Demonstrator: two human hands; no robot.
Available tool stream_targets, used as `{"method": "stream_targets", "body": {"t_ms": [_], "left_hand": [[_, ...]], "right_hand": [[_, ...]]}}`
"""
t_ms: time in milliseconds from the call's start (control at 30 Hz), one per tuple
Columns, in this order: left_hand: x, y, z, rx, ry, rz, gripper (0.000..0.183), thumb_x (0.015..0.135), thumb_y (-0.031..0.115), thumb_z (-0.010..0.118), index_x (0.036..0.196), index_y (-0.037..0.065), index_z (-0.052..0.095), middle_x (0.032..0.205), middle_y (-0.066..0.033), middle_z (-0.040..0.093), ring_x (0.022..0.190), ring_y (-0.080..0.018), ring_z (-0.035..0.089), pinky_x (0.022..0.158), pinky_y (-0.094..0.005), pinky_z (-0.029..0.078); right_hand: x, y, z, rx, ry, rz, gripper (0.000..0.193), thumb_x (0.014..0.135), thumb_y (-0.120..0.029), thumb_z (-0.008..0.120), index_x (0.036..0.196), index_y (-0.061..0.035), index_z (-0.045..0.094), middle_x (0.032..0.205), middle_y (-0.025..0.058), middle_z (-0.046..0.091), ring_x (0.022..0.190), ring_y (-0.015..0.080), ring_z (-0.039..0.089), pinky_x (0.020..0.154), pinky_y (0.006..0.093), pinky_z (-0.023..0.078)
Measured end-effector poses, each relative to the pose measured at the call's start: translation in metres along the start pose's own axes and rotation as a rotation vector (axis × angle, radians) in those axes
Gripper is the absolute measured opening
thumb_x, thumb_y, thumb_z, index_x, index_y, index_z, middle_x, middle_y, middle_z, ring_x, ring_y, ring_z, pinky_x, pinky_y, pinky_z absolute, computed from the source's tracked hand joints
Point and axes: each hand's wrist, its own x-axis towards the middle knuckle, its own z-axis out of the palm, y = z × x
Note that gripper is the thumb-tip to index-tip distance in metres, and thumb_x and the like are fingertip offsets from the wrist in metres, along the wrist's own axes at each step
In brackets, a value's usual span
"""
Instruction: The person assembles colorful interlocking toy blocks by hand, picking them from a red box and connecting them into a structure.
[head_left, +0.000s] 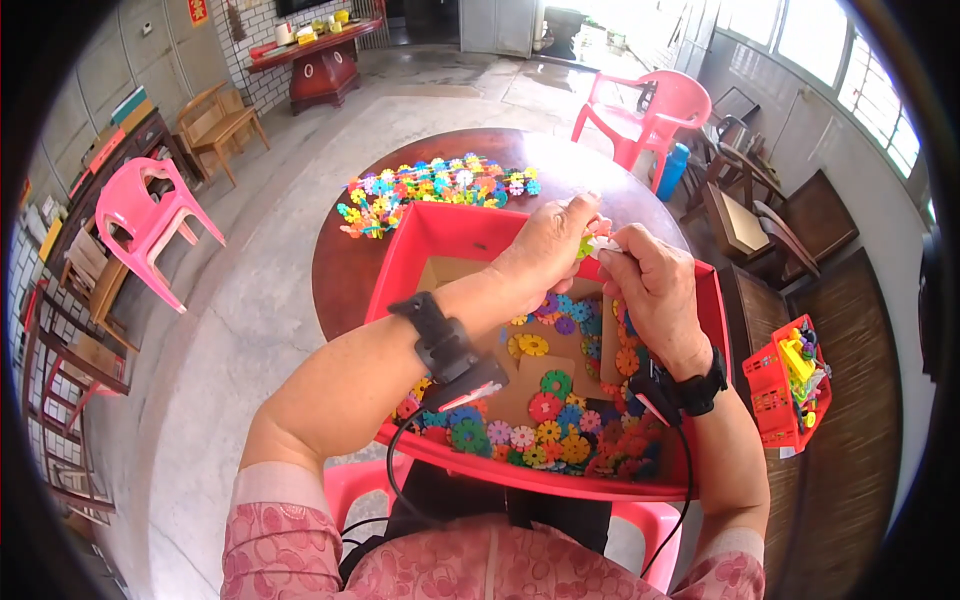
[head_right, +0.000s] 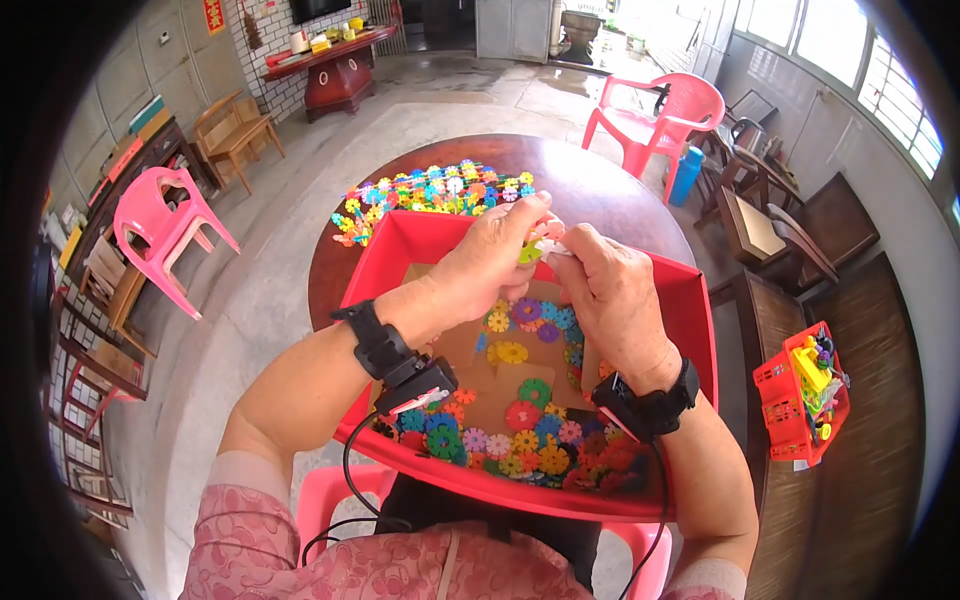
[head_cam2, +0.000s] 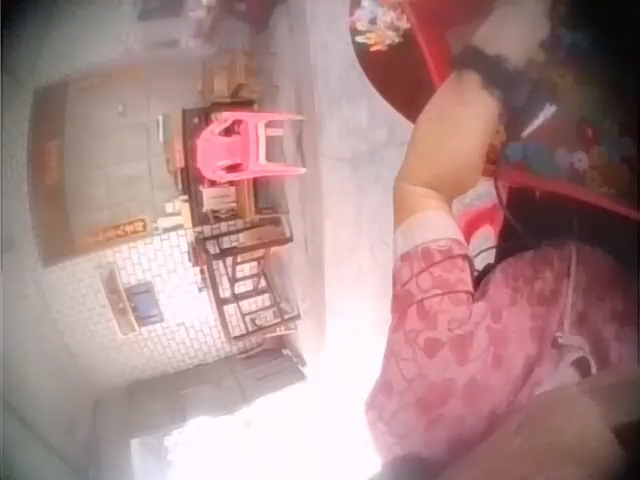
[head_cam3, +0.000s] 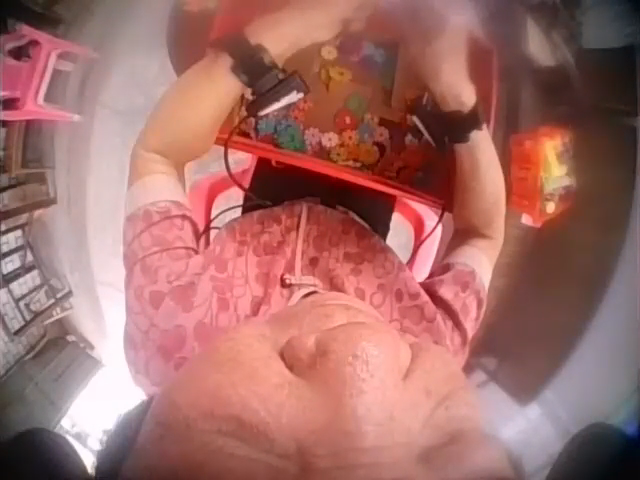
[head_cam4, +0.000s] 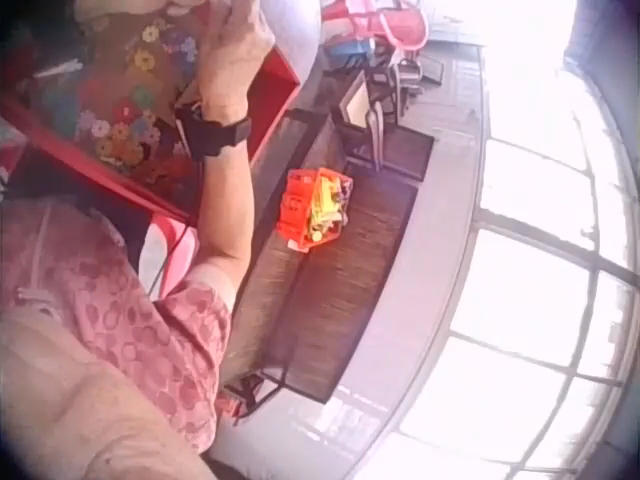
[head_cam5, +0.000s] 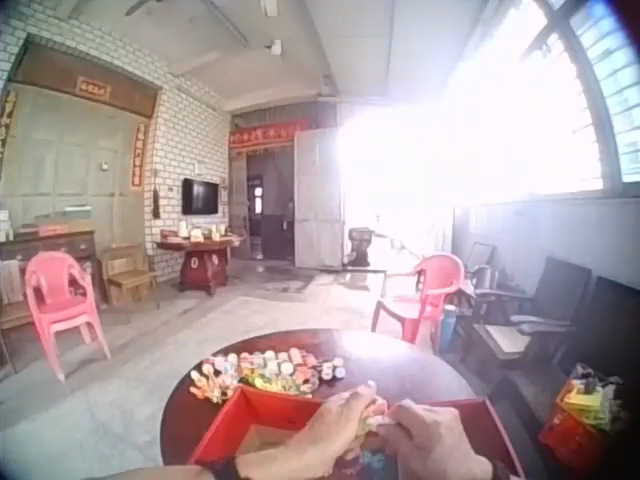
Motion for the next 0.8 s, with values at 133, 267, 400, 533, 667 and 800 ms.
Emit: {"method": "stream_targets", "body": {"t_ms": [133, 267, 400, 533, 667, 800], "left_hand": [[0.002, -0.009, 0.003, 0.053, 0.036, 0.068, 0.034, 0.096, 0.041, 0.040, 0.081, 0.012, 0.048, 0.071, 0.0025, 0.048, 0.043, -0.0072, 0.033, 0.040, -0.0239, 0.027], [-0.003, -0.014, 0.011, 0.002, 0.150, 0.088, 0.035, 0.097, 0.040, 0.038, 0.081, 0.010, 0.048, 0.067, 0.0010, 0.048, 0.042, -0.0086, 0.036, 0.038, -0.0242, 0.028], [-0.002, -0.022, 0.009, 0.106, 0.175, 0.183, 0.038, 0.097, 0.041, 0.036, 0.082, 0.009, 0.050, 0.066, -0.0007, 0.049, 0.043, -0.0082, 0.038, 0.038, -0.0248, 0.030], [0.012, -0.027, -0.005, 0.412, 0.128, 0.393, 0.047, 0.097, 0.046, 0.035, 0.090, 0.003, 0.053, 0.063, -0.0020, 0.047, 0.048, -0.0100, 0.044, 0.042, -0.0263, 0.035], [0.026, -0.021, -0.020, 0.496, -0.104, 0.356, 0.043, 0.095, 0.043, 0.043, 0.105, 0.003, 0.055, 0.086, -0.0045, 0.056, 0.063, -0.0113, 0.054, 0.055, -0.0251, 0.044], [0.028, -0.021, -0.025, 0.317, -0.213, 0.159, 0.035, 0.094, 0.031, 0.051, 0.112, 0.002, 0.055, 0.094, -0.0066, 0.059, 0.071, -0.0144, 0.062, 0.055, -0.0247, 0.049]], "right_hand": [[-0.003, 0.001, 0.003, -0.053, -0.009, -0.010, 0.010, 0.086, -0.005, 0.060, 0.095, -0.0006, 0.058, 0.071, 0.0159, 0.060, 0.057, 0.0263, 0.062, 0.054, 0.0342, 0.047], [-0.005, -0.002, 0.004, -0.047, -0.008, -0.040, 0.012, 0.084, -0.003, 0.060, 0.096, -0.0009, 0.058, 0.073, 0.0173, 0.060, 0.062, 0.0312, 0.062, 0.056, 0.0368, 0.047], [-0.007, 0.003, 0.006, -0.131, 0.016, -0.160, 0.014, 0.082, -0.003, 0.059, 0.095, -0.0008, 0.057, 0.075, 0.0196, 0.059, 0.070, 0.0386, 0.059, 0.060, 0.0417, 0.047], [-0.003, 0.016, 0.007, -0.165, 0.024, -0.158, 0.010, 0.083, -0.004, 0.059, 0.091, 0.0002, 0.057, 0.072, 0.0220, 0.056, 0.069, 0.0391, 0.059, 0.057, 0.0437, 0.045], [0.006, 0.025, 0.004, -0.122, -0.057, -0.034, 0.011, 0.086, -0.009, 0.059, 0.094, -0.0013, 0.060, 0.064, 0.0152, 0.058, 0.055, 0.0237, 0.060, 0.052, 0.0333, 0.046], [0.003, 0.045, 0.009, -0.046, -0.137, 0.018, 0.015, 0.087, -0.009, 0.057, 0.099, -0.0022, 0.060, 0.064, 0.0074, 0.058, 0.053, 0.0138, 0.058, 0.051, 0.0280, 0.046]]}}
